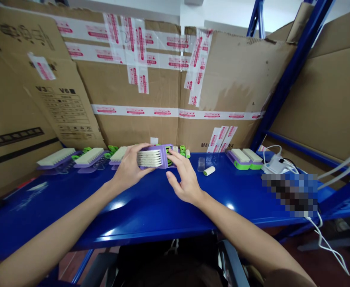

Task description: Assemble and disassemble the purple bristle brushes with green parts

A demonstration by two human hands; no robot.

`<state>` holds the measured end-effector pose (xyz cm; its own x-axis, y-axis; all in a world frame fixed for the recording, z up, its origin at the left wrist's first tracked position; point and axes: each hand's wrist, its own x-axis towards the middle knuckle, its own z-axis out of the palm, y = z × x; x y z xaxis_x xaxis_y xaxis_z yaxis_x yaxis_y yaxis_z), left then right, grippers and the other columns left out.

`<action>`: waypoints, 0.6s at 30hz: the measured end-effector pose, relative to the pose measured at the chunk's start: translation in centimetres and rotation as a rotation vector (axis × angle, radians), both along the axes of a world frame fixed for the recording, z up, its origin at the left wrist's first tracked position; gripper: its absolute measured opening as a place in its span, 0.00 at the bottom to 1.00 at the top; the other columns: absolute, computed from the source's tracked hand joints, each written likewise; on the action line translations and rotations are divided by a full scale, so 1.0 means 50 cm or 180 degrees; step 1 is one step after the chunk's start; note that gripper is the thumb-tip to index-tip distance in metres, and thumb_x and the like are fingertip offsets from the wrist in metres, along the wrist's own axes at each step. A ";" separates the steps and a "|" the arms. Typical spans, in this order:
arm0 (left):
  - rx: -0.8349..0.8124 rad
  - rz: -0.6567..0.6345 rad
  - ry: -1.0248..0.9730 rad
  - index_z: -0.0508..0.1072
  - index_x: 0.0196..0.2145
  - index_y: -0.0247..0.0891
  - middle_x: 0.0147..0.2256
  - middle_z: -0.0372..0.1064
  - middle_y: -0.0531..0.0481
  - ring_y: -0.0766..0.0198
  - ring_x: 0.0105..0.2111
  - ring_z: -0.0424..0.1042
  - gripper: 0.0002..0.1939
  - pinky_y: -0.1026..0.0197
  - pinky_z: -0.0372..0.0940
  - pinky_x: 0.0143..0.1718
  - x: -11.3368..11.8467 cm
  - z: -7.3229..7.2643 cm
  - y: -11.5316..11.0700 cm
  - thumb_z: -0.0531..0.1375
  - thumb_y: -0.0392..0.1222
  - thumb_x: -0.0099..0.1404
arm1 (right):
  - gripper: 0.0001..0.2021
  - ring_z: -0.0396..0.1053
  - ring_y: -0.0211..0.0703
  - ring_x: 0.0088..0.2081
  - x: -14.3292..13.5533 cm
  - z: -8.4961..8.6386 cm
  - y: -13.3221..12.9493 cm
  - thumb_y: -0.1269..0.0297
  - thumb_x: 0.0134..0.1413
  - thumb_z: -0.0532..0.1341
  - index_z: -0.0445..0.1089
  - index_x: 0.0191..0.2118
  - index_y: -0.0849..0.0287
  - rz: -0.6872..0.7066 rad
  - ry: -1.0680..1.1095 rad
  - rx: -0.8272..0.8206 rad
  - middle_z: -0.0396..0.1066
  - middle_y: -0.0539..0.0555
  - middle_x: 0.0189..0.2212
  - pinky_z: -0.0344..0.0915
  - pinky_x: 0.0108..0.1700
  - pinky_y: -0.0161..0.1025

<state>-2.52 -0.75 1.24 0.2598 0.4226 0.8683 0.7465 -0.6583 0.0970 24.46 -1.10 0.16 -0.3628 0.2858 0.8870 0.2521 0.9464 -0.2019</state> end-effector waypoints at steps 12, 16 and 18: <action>-0.0331 -0.0336 0.0401 0.58 0.76 0.48 0.69 0.71 0.36 0.38 0.69 0.72 0.42 0.28 0.70 0.68 -0.017 -0.009 0.020 0.72 0.40 0.72 | 0.13 0.76 0.60 0.63 0.001 0.006 -0.007 0.66 0.77 0.61 0.74 0.60 0.50 -0.0056 -0.0031 0.0087 0.76 0.63 0.62 0.76 0.60 0.63; -0.0379 -0.0367 0.0325 0.58 0.76 0.48 0.70 0.70 0.35 0.39 0.69 0.71 0.41 0.28 0.69 0.69 -0.018 -0.013 0.023 0.72 0.42 0.73 | 0.10 0.74 0.60 0.64 0.001 0.006 -0.008 0.65 0.76 0.62 0.75 0.58 0.51 -0.0059 -0.0010 -0.0002 0.75 0.63 0.61 0.76 0.62 0.64; -0.0440 -0.0357 0.0280 0.58 0.76 0.48 0.70 0.70 0.36 0.40 0.69 0.72 0.41 0.29 0.69 0.68 -0.020 -0.014 0.024 0.72 0.42 0.73 | 0.09 0.75 0.61 0.64 0.001 0.005 -0.009 0.66 0.76 0.62 0.75 0.56 0.51 -0.0048 -0.0020 -0.0016 0.73 0.64 0.62 0.76 0.62 0.65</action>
